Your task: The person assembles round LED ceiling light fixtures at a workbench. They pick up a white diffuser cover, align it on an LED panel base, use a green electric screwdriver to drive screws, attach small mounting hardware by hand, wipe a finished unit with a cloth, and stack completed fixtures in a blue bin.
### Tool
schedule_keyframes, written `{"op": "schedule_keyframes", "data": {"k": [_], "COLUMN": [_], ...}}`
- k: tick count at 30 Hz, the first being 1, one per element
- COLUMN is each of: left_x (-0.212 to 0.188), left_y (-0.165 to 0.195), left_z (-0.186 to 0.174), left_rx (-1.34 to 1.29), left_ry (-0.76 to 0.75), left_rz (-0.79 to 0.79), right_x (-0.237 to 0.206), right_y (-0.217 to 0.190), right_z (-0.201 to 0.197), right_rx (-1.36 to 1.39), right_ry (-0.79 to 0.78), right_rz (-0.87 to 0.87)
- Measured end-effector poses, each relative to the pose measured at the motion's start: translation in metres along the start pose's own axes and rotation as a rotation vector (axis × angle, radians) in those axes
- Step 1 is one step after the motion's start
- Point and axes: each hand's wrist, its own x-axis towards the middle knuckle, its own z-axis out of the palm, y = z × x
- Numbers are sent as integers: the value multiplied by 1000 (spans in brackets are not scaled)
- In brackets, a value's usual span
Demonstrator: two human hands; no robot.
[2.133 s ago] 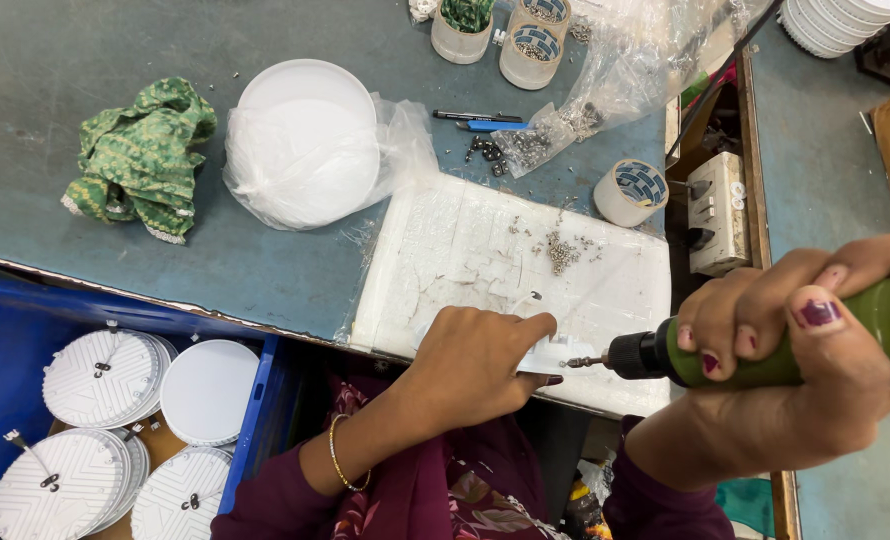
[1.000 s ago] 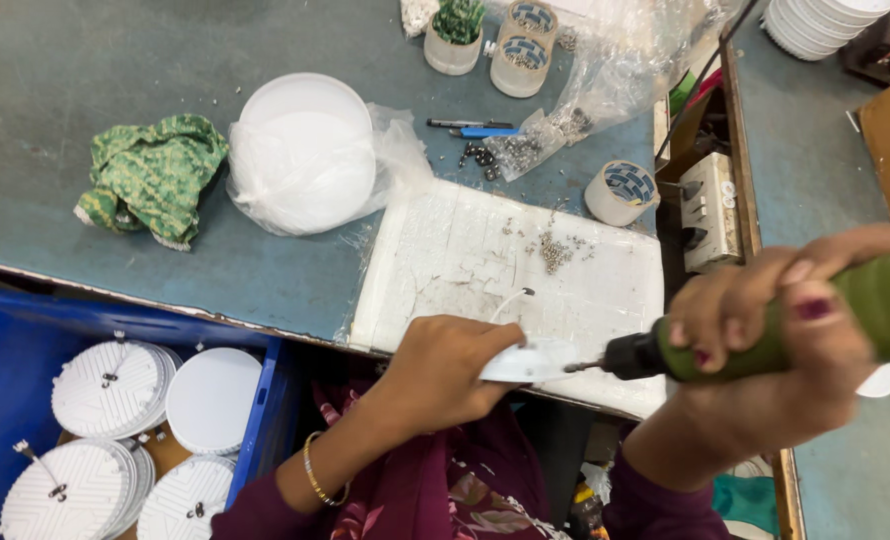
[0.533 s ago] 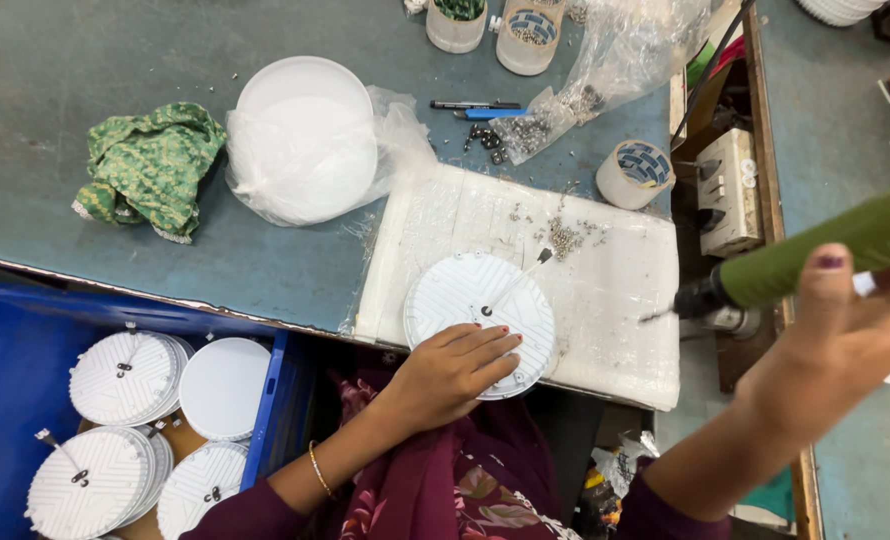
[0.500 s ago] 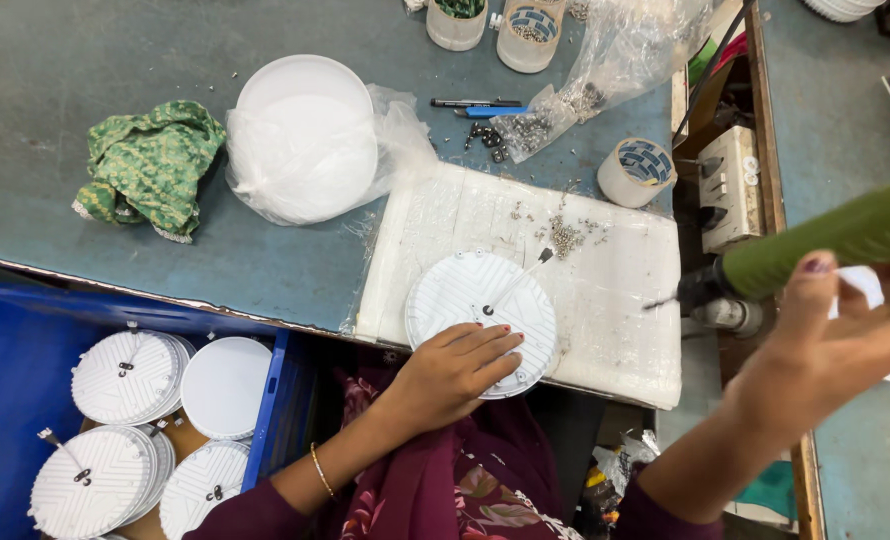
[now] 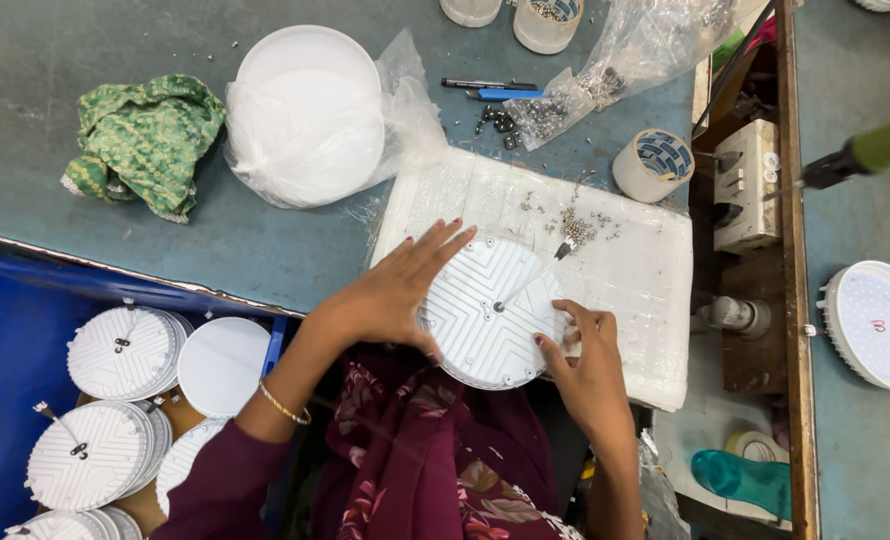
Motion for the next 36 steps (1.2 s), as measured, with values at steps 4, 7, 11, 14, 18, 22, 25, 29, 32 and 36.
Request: {"op": "schedule_keyframes", "data": {"k": [4, 7, 11, 14, 18, 22, 25, 29, 32, 36], "left_x": [4, -4, -18, -18, -9, -2, 3, 14, 17, 15], "left_y": [0, 16, 32, 32, 28, 16, 2, -11, -9, 3], "left_z": [5, 15, 28, 35, 50, 57, 56, 49, 45, 41], "left_rx": [-84, -80, -32, -71, 7, -128, -165, -208, -150, -125], "left_ry": [39, 112, 138, 161, 363, 346, 278, 239, 270, 309], "left_rz": [132, -23, -157, -166, -108, -2, -5, 9, 41, 83], "right_x": [20, 45, 86, 116, 118, 97, 86, 72, 49, 17], "right_y": [0, 2, 1, -5, -13, -18, -14, -5, -2, -4], "right_z": [-8, -10, -14, -16, -15, -14, -12, 1, 21, 40], "right_rx": [42, 17, -131, -43, -86, 31, 65, 186, 274, 143], "right_ry": [-28, -62, -130, -234, -279, -341, -279, -117, 54, 233], "right_rz": [-112, -185, -298, -518, -740, -786, -566, -210, -104, -298]}}
